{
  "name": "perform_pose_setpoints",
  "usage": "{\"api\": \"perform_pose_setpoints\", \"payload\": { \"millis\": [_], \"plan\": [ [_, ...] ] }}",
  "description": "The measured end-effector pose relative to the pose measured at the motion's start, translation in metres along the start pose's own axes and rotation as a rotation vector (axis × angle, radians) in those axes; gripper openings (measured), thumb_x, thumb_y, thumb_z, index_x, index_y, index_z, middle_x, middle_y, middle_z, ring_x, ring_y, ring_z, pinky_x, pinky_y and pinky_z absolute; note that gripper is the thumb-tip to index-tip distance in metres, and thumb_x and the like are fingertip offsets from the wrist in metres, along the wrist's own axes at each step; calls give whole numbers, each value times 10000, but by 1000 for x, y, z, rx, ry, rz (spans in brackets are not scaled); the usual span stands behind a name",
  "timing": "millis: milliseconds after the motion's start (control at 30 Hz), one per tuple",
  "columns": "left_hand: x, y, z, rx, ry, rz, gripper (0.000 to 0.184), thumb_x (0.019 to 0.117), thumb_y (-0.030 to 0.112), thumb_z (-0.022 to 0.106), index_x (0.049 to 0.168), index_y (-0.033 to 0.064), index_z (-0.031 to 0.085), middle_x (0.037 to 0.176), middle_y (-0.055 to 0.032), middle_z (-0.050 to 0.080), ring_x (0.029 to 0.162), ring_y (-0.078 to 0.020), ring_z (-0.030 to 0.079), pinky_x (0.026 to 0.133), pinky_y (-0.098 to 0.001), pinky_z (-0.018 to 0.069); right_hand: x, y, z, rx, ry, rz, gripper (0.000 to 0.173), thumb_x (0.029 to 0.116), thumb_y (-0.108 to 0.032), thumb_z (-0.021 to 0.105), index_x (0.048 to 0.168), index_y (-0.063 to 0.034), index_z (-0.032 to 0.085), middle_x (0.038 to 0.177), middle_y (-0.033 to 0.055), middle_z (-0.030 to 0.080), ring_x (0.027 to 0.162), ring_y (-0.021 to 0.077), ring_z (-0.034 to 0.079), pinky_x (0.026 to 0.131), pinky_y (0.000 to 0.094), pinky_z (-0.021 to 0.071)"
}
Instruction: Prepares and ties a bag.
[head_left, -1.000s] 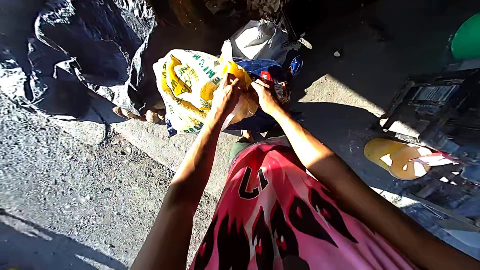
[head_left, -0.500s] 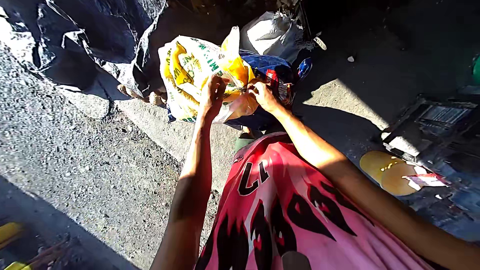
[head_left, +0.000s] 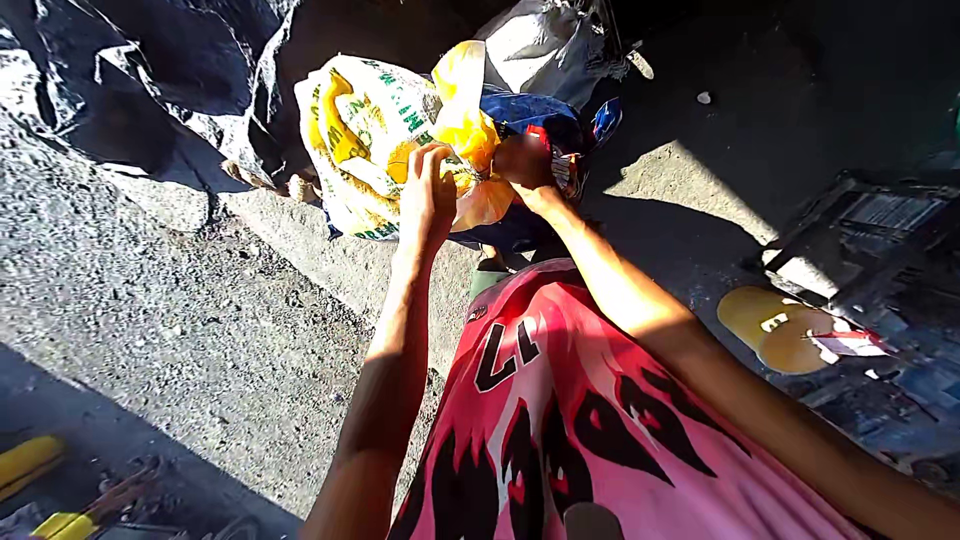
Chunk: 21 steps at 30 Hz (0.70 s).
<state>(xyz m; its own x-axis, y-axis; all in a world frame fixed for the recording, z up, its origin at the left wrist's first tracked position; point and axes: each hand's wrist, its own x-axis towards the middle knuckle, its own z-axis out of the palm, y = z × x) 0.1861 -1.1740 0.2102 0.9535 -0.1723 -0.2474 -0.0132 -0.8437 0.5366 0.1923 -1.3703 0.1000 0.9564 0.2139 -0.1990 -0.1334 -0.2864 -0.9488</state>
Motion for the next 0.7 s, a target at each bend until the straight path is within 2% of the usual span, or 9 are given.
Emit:
{"api": "perform_pose_setpoints", "payload": {
  "millis": [33,100,167,267,333,400,467,567,700],
  "plan": [
    [8,4,5,149,-113,-9,385,1017,184,554,1379,54,569,1436,-171,537,1094,-319,667,878,-508,574,2,0,0,-11,-6,-3,264,1036,-198,575,1210,-13,646,1034,154,726,900,243,717,849,437,578],
    [19,2,17,297,-189,58,284,1013,258,600,1201,48,640,1243,-187,620,1055,-371,672,849,-564,568,6,1,-1,-16,-19,-13,259,1035,-214,575,1188,-22,656,1017,142,728,892,236,715,850,442,575],
    [22,-1,15,324,-203,150,246,1045,279,548,1031,56,652,1047,-159,650,973,-355,673,799,-564,554,6,2,-2,-1,-16,-18,256,1043,-230,564,1158,-29,673,981,130,729,864,221,710,828,433,576],
    [22,4,7,241,-289,152,300,1059,332,494,981,97,663,936,-114,676,917,-314,684,749,-580,532,3,9,-3,33,-2,3,285,1052,-245,531,1138,-21,684,965,145,726,840,225,701,800,427,571],
    [20,3,6,60,-291,66,304,1045,294,503,990,52,678,867,-119,663,838,-278,658,754,-543,518,5,15,0,37,-26,-9,304,1058,-250,522,1129,8,666,962,167,712,846,242,695,799,435,569],
    [20,-8,8,-194,-220,9,257,1021,267,509,981,48,637,747,-34,573,669,-147,556,656,-385,480,4,14,0,34,-38,-43,293,1048,-228,539,1130,20,673,990,182,716,881,266,705,831,450,567],
    [20,-14,8,-334,-214,-55,235,1026,250,528,1027,36,624,818,-51,635,683,-133,613,645,-349,531,1,11,-2,44,-57,-59,250,1032,-183,583,1161,9,677,1073,176,724,944,262,721,882,434,578],
    [19,-7,-2,-315,-157,-149,333,1078,317,486,1248,55,600,1131,-98,663,784,-141,666,679,-338,578,1,10,-2,60,-79,-45,230,1007,-154,631,1164,8,675,1089,169,720,966,245,717,902,406,576],
    [24,16,-7,47,47,-100,292,1057,235,496,1144,35,691,1114,-154,696,1031,-269,671,923,-493,509,5,15,-5,39,-127,-69,267,1024,-192,594,1166,19,675,1110,189,712,972,272,716,890,434,578]
  ]
}}
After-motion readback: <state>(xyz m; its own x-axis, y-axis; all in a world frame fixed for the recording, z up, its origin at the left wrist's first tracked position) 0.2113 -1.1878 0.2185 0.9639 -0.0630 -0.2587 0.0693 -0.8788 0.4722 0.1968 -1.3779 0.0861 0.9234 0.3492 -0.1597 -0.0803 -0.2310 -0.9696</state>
